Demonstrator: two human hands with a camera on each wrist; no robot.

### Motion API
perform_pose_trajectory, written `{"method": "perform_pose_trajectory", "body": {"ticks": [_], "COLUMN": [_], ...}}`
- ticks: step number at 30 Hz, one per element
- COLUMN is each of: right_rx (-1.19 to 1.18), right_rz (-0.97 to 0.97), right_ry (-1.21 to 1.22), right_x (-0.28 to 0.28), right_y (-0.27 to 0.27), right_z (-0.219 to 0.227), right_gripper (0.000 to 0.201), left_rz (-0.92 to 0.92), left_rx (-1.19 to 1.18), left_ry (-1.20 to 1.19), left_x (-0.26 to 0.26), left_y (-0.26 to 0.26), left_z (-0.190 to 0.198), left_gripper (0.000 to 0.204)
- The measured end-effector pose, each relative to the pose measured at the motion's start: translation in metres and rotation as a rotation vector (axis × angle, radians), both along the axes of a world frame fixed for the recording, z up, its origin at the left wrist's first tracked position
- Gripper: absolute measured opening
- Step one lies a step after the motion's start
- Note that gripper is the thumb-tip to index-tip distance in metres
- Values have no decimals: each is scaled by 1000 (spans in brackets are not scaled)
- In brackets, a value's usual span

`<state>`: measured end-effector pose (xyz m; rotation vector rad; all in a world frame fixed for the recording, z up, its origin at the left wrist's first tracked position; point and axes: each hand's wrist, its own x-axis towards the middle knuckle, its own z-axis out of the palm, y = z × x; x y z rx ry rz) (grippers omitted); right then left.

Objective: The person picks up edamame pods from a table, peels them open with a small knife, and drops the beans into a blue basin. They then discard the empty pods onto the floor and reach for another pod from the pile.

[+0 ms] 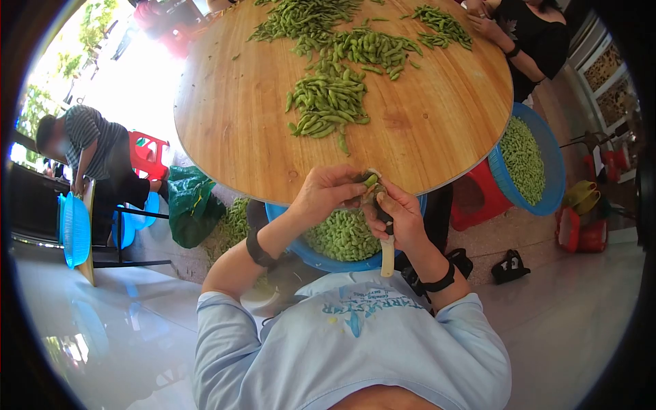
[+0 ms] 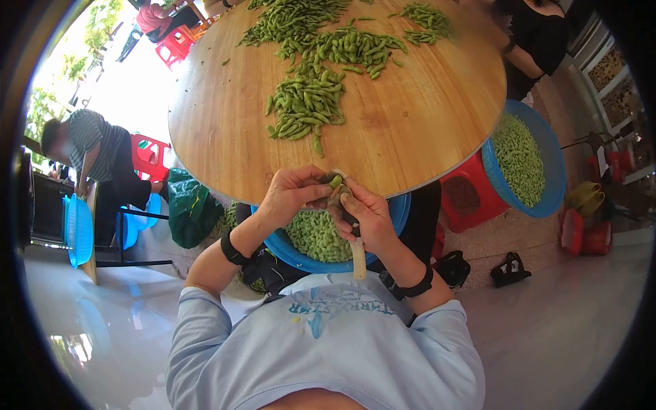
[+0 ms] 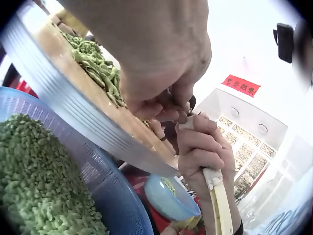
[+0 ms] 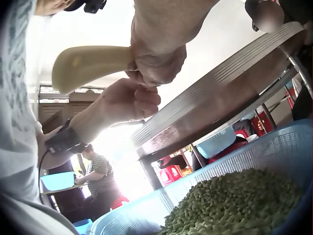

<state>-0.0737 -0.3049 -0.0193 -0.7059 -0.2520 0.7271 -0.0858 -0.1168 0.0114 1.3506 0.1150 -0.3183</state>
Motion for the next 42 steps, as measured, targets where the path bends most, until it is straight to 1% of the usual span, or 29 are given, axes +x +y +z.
{"method": "perform_pose_trajectory", "body": {"ticks": [2,4,7,8,9,10,12,13,15,16,18,19,21,23,25,27,28,29,30,31,32,33,34,35,37,38,39,40,42], "right_rx": [-21,-198,-121,-121,-2,116,126,138,85,34,53,73,81,91,-27,-64,-102,-103,-248,-392,-392,-531,-669,-668,-780,-781,-800,-816,-811], "right_rz": [-4,-91,-75,-69,13,95,103,108,73,32,40,51,43,36,-62,-90,-119,-118,-192,-265,-264,-372,-479,-478,-626,-624,-646,-666,-662], "right_ry": [-12,-139,-23,-22,66,152,179,209,241,275,326,372,388,403,273,211,147,146,-54,-255,-255,-428,-604,-604,-867,-864,-985,-1110,-1139], "right_x": [-1,-2,-3,-3,-2,-2,-1,-1,0,1,-1,-1,-3,-7,-11,-13,-13,-13,-13,-13,-13,-14,-14,-13,-9,-8,-8,-7,-6], "right_y": [2,5,7,6,4,2,1,0,-1,-1,-1,0,3,6,8,9,9,8,9,9,9,12,14,14,15,15,14,14,15], "right_z": [0,0,5,3,1,-1,-1,-1,-1,0,-4,-5,-4,-3,-2,2,4,0,-4,-7,-9,-5,-3,-5,-10,-10,-10,-9,-9], "right_gripper": [32,29,26,26,26,26,25,24,23,22,20,18,17,17,17,17,18,18,20,23,23,26,29,29,37,37,37,38,37], "left_rz": [-3,-9,-14,-86,-159,-157,-190,-188,-90,-91,-56,-55,-22,-7,8,86,87,81,72,72,46,18,19,34,51,70,88,89,74], "left_rx": [11,24,10,-248,-506,-506,-682,-684,-97,-96,744,745,1059,1018,975,296,294,80,-134,-134,-17,100,100,203,308,391,473,473,489], "left_ry": [-31,-62,8,92,175,174,268,269,50,49,-780,-778,-1058,-1016,-980,-154,-153,-43,68,67,-9,-81,-79,-87,-97,-175,-252,-250,-231], "left_x": [-1,-2,-1,0,-1,-2,-4,-5,-2,-2,-6,-8,-12,-14,-15,-19,-19,-19,-19,-19,-19,-21,-23,-25,-28,-30,-33,-35,-38], "left_y": [3,5,9,13,15,15,13,12,11,11,8,7,4,4,3,-1,-2,-2,-3,-3,-3,-4,-5,-7,-11,-13,-15,-16,-18], "left_z": [-6,-8,-11,-18,-20,-21,-22,-20,-14,-9,-2,-1,-1,-6,-7,-5,-5,-5,-5,-6,-8,-9,-9,-8,-5,-4,-3,-1,2], "left_gripper": [13,13,12,14,16,16,12,12,10,10,16,16,22,20,19,14,14,15,17,17,17,17,17,18,18,18,18,18,17]}}
